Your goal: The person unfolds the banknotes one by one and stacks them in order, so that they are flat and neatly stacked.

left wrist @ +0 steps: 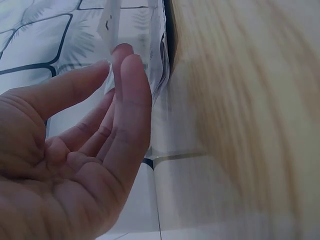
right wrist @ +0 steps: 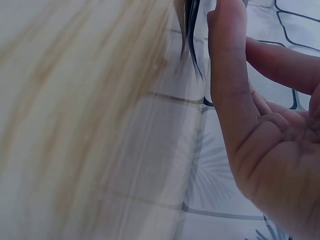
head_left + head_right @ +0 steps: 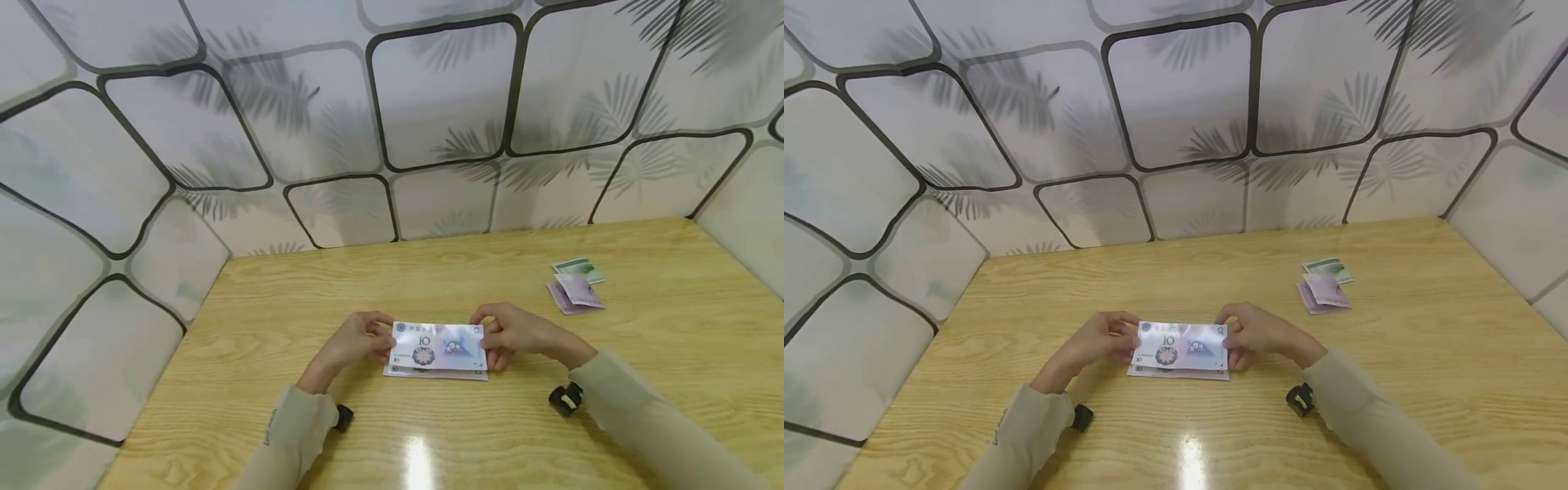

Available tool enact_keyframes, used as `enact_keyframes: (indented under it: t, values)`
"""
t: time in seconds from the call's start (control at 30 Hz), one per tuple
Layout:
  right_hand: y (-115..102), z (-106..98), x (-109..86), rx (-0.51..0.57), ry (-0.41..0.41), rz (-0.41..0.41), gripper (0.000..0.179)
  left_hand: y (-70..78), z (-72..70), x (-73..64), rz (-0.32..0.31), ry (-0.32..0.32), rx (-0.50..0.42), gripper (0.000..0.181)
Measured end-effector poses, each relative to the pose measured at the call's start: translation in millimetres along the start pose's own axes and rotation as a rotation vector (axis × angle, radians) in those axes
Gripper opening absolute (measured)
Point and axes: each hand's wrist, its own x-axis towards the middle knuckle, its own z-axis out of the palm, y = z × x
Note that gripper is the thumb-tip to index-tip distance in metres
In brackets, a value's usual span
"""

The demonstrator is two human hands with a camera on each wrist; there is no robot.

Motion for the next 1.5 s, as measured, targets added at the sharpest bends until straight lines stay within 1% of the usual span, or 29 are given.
enact_keyframes:
  t: [0.3, 0.43, 0.53, 0.67, 0.7, 0.8, 0.9, 1.0, 1.1, 1.17, 1.23, 1.37, 1.5]
  values:
    - [-1, -4, -1.7, -0.031, 0.011, 0.042, 0.030, 5.4, 0.9, -2.2, -0.015, 0.006, 0.077, 0.032]
    - [-2, -3, -1.0, -0.039, -0.005, 0.038, 0.032, 6.5, 1.4, -4.7, -0.026, 0.040, 0.090, 0.030]
    - [-1, -4, -0.6, -0.068, -0.019, 0.026, 0.033, 5.1, 1.5, -4.4, -0.025, 0.068, 0.100, 0.029]
    - [-2, -6, -3.2, -0.119, -0.030, 0.001, 0.034, 3.6, -0.1, -3.9, -0.016, 0.077, 0.117, 0.029]
    - [-3, -6, -4.4, -0.125, -0.031, -0.002, 0.034, 4.4, -0.2, -4.8, -0.023, 0.081, 0.117, 0.028]
    - [-5, -7, -8.5, -0.128, -0.006, 0.008, 0.035, 6.0, -1.3, -7.3, -0.034, 0.076, 0.129, 0.029]
    - [-5, -9, -11.2, -0.127, 0.046, 0.032, 0.036, 6.7, -1.5, -9.5, -0.058, 0.076, 0.124, 0.030]
    - [-4, -9, -11.1, -0.116, 0.098, 0.044, 0.036, 5.4, -1.7, -10.3, -0.084, 0.088, 0.106, 0.030]
    - [-3, -8, -9.4, -0.086, 0.133, 0.059, 0.036, 4.8, -0.9, -10.4, -0.091, 0.096, 0.086, 0.030]
    - [-3, -7, -8.7, -0.063, 0.153, 0.072, 0.036, 4.4, 0.2, -10.0, -0.084, 0.091, 0.071, 0.029]
    - [-4, -7, -8.2, -0.049, 0.169, 0.088, 0.036, 4.2, 1.7, -9.2, -0.080, 0.084, 0.052, 0.029]
    - [-5, -9, -7.2, -0.030, 0.188, 0.101, 0.035, 4.5, 4.0, -6.7, -0.096, 0.090, 0.006, 0.029]
    - [-6, -13, -6.1, -0.019, 0.204, 0.099, 0.034, 5.1, 4.7, -2.4, -0.100, 0.104, -0.003, 0.029]
